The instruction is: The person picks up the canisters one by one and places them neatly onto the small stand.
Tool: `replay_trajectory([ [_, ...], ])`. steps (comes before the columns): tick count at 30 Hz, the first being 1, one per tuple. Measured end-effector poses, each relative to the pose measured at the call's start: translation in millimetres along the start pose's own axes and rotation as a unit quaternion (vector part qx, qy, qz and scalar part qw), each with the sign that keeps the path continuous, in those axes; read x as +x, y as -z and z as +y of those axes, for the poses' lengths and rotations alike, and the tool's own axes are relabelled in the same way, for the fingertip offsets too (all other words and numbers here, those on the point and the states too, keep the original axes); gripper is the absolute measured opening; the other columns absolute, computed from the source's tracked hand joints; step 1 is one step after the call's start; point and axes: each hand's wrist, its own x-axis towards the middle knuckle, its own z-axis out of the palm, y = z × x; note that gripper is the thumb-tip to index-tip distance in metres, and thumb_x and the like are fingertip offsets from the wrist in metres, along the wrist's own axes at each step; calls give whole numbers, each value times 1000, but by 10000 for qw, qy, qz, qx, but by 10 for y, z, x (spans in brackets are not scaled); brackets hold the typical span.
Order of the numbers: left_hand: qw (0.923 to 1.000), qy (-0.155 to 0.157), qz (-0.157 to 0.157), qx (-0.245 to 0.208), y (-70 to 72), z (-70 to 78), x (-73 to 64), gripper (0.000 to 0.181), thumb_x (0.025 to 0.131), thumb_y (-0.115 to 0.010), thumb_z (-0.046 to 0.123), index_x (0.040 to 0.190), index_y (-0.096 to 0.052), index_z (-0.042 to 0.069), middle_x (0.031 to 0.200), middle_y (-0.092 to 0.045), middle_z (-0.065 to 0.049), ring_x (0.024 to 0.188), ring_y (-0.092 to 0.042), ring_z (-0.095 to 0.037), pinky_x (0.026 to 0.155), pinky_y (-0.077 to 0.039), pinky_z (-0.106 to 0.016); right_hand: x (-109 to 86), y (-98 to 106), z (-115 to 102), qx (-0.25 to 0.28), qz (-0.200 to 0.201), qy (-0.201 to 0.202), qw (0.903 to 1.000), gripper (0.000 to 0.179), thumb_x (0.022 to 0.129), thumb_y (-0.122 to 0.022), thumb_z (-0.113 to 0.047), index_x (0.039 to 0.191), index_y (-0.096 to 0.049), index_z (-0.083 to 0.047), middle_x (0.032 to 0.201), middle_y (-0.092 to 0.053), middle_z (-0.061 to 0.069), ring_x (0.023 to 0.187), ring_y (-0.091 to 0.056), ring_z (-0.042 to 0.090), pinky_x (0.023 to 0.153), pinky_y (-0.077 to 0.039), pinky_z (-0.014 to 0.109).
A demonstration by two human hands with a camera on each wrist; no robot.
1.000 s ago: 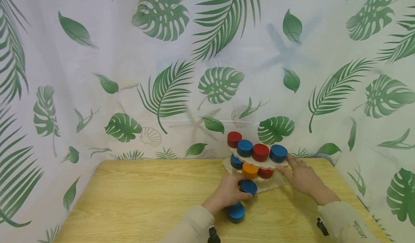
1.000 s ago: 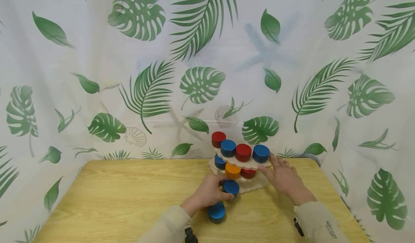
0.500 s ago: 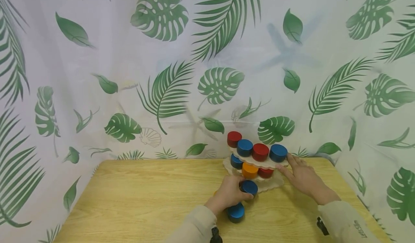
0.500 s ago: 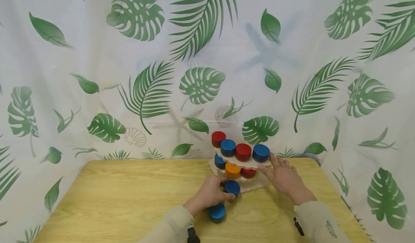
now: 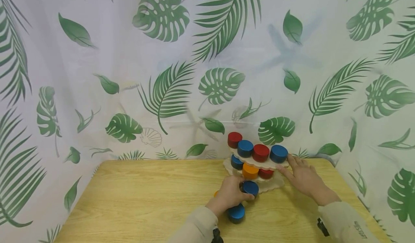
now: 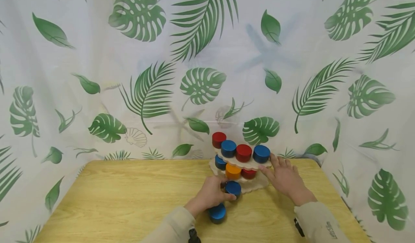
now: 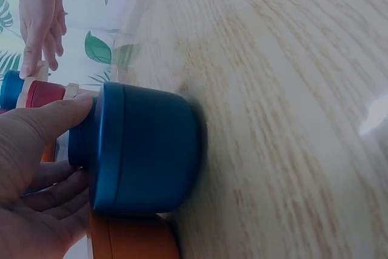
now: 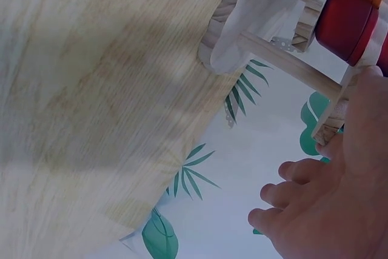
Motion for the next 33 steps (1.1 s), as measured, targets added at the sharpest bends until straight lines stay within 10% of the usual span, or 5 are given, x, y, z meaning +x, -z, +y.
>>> replay_trajectory([
  [13, 9993, 219, 207, 201, -59, 27, 30, 44, 81, -94, 30, 116, -81, 7, 81, -71, 4, 74, -52, -5, 65, -42, -18, -21, 4, -4, -145, 8, -54, 9999, 86, 111, -38, -59, 157, -34, 13, 159, -34, 42, 143, -30, 68, 112, -25, 83],
  [20, 9995, -23, 291, 156, -54, 50, 34, 29, 83, -91, 22, 73, -69, 8, 57, -43, 9, 58, -40, -4, 54, -29, -17, -18, -11, 4, -80, 13, -53, 10000, 86, 111, -38, -58, 158, -32, 13, 160, -33, 42, 144, -28, 68, 113, -25, 83],
  [33, 9976, -457, 520, -38, -112, 5, 78, 32, 86, -85, 9, 59, -67, 5, 55, -59, 3, 58, -43, 2, 55, -35, -14, -5, -32, 32, 67, 25, 5, 10000, 86, 111, -38, -58, 158, -30, 13, 160, -32, 42, 144, -27, 70, 113, -24, 83],
])
